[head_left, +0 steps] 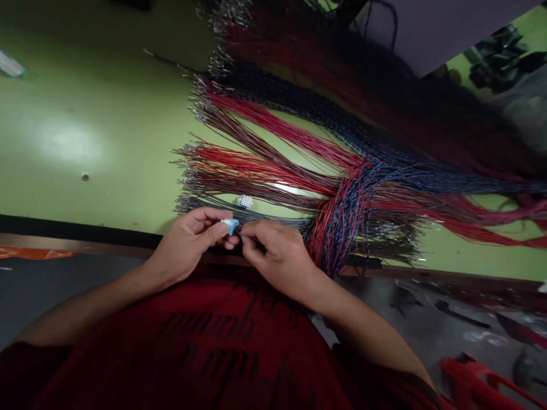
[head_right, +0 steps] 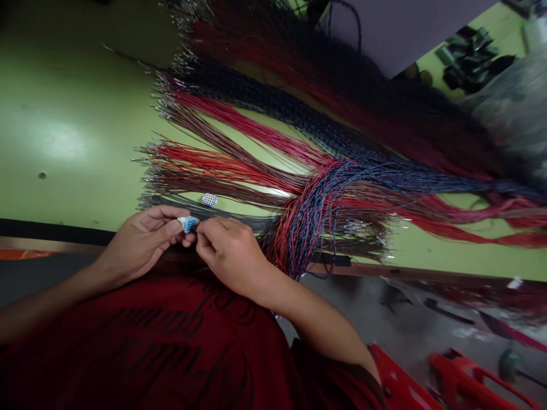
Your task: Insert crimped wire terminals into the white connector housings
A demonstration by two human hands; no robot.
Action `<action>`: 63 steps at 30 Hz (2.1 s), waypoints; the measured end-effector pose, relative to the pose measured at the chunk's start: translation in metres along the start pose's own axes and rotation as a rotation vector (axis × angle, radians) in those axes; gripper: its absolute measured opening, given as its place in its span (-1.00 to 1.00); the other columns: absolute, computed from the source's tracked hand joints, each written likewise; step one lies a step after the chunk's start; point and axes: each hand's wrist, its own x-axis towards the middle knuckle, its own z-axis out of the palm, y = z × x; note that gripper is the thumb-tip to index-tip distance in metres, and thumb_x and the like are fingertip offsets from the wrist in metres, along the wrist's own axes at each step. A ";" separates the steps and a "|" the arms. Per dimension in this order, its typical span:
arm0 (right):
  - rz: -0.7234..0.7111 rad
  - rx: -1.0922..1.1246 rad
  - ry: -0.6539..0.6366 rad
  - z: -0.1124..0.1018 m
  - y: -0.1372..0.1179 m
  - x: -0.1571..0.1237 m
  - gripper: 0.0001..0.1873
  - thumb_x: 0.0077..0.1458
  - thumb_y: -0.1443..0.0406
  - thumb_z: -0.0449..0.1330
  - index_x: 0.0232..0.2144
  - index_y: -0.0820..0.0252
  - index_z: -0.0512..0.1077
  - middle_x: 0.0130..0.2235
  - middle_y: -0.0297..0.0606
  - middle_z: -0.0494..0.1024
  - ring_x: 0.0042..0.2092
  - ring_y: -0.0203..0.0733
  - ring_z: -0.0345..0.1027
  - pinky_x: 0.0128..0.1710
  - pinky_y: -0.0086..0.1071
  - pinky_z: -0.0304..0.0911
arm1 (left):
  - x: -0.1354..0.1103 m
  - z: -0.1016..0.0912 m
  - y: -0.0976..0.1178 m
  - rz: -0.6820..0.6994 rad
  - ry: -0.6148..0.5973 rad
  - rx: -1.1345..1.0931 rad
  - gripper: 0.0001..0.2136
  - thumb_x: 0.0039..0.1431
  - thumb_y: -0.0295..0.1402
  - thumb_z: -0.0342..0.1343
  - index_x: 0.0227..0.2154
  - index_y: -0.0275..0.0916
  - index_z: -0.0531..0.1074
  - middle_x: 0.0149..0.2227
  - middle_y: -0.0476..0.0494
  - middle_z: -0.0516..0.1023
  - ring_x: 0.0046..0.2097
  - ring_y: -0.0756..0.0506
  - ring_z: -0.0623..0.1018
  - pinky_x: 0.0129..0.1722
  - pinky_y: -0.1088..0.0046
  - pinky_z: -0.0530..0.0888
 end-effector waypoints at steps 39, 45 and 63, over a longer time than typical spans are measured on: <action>0.052 0.111 -0.008 0.001 -0.005 -0.006 -0.84 0.23 0.41 0.11 -0.40 0.20 0.44 -0.44 -0.33 0.57 -0.44 -0.36 0.40 -0.39 -0.50 0.23 | -0.012 0.001 -0.006 0.029 -0.002 0.038 -0.68 -0.07 -0.22 0.46 -0.32 -0.29 0.58 -0.48 -0.05 0.63 -0.45 0.00 0.60 -0.38 0.52 0.59; 0.126 -0.164 0.099 -0.018 0.036 0.019 -0.83 0.22 0.37 0.11 -0.39 0.20 0.48 -0.33 -0.19 0.57 -0.26 -0.16 0.40 -0.22 -0.29 0.23 | -0.007 -0.002 -0.004 0.045 0.008 0.073 -0.74 0.02 -0.25 0.41 -0.28 -0.29 0.57 -0.38 -0.12 0.67 -0.39 -0.03 0.64 -0.31 0.47 0.61; 0.020 0.332 -0.148 -0.030 -0.010 0.032 -0.89 0.23 0.38 0.16 -0.23 0.18 0.49 -0.35 -0.32 0.59 -0.32 -0.33 0.47 -0.24 -0.46 0.38 | 0.005 0.006 0.015 -0.147 -0.080 -0.009 -0.10 -0.12 -0.30 0.48 0.28 -0.32 0.16 -0.35 -0.06 0.62 -0.38 -0.05 0.62 -0.33 0.46 0.57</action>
